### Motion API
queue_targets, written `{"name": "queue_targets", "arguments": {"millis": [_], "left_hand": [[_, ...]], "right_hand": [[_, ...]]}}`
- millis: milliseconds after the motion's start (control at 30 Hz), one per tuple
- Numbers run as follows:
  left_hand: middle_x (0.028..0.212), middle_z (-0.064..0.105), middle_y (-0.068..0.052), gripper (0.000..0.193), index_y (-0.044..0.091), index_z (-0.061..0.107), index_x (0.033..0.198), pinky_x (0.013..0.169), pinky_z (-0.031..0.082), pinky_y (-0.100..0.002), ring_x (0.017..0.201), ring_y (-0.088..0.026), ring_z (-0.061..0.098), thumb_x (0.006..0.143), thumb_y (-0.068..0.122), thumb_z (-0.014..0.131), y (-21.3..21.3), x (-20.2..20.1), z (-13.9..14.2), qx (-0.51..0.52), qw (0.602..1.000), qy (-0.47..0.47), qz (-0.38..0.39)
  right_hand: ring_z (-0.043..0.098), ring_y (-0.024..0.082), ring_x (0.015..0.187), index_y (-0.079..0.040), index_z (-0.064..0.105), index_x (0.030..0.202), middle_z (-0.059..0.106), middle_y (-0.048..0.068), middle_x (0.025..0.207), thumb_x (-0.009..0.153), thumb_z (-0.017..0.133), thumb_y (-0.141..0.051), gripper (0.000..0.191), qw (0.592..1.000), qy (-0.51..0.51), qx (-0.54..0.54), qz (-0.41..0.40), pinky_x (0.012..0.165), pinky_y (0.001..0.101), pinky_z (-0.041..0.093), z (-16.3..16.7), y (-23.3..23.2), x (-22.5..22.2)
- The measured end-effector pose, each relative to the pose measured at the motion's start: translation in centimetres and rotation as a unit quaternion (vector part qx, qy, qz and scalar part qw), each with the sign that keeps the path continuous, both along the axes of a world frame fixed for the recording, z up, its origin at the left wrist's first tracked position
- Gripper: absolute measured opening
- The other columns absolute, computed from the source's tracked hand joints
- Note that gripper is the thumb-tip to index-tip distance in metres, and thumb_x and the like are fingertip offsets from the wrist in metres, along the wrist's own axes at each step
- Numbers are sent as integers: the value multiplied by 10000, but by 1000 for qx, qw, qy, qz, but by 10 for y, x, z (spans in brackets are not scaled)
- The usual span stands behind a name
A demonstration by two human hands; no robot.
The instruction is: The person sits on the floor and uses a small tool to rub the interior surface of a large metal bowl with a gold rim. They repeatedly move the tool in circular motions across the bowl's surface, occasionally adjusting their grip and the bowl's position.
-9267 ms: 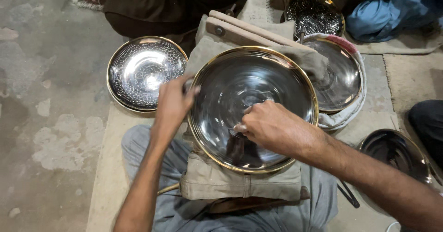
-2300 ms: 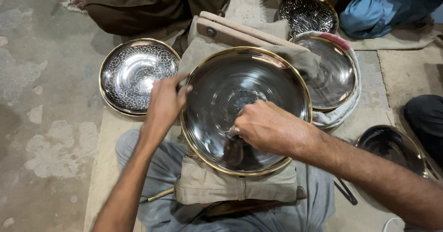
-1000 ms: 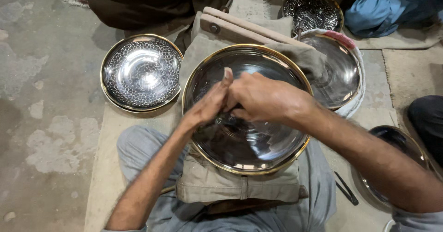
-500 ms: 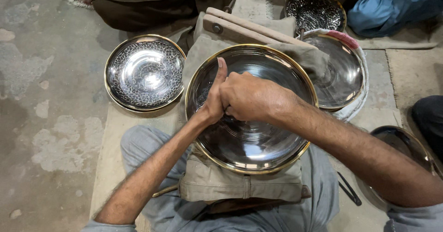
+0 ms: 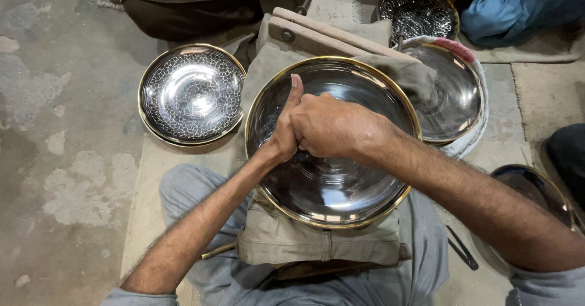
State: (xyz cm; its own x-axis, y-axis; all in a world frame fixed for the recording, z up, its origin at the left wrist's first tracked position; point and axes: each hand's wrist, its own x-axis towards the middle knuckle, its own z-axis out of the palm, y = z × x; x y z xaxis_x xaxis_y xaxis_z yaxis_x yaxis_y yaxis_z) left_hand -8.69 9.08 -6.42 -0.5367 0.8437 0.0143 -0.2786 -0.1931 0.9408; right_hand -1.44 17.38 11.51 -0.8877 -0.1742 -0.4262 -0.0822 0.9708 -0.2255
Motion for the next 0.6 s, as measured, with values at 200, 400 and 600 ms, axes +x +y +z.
{"name": "queue_targets", "arguments": {"millis": [200, 400, 600], "left_hand": [[794, 620, -74, 950, -22, 662, 1048, 845, 597, -266, 814, -113, 670, 982, 739, 97, 1, 0, 4, -1, 1000, -5, 8], [739, 572, -63, 971, -35, 656, 1046, 784, 605, -273, 738, -113, 640, 1014, 739, 71, 0, 0, 1, 12, 999, 29, 8], [809, 599, -62, 899, 15, 624, 1245, 852, 581, -262, 801, -104, 634, 990, 714, 119, 2, 0, -3, 11, 1000, -4, 26]], "right_hand": [[781, 333, 747, 51, 729, 784, 749, 204, 769, 819, 688, -45, 109, 1000, 0, 12, 9, 638, 424, 648, -2, 1, 0], [775, 335, 745, 54, 730, 768, 742, 204, 768, 801, 697, -46, 111, 1000, 8, 9, 13, 630, 434, 645, -4, 1, 0], [765, 361, 750, 70, 722, 768, 737, 225, 782, 787, 707, -48, 120, 999, 41, -4, 20, 641, 445, 635, -3, 1, 3]]}}
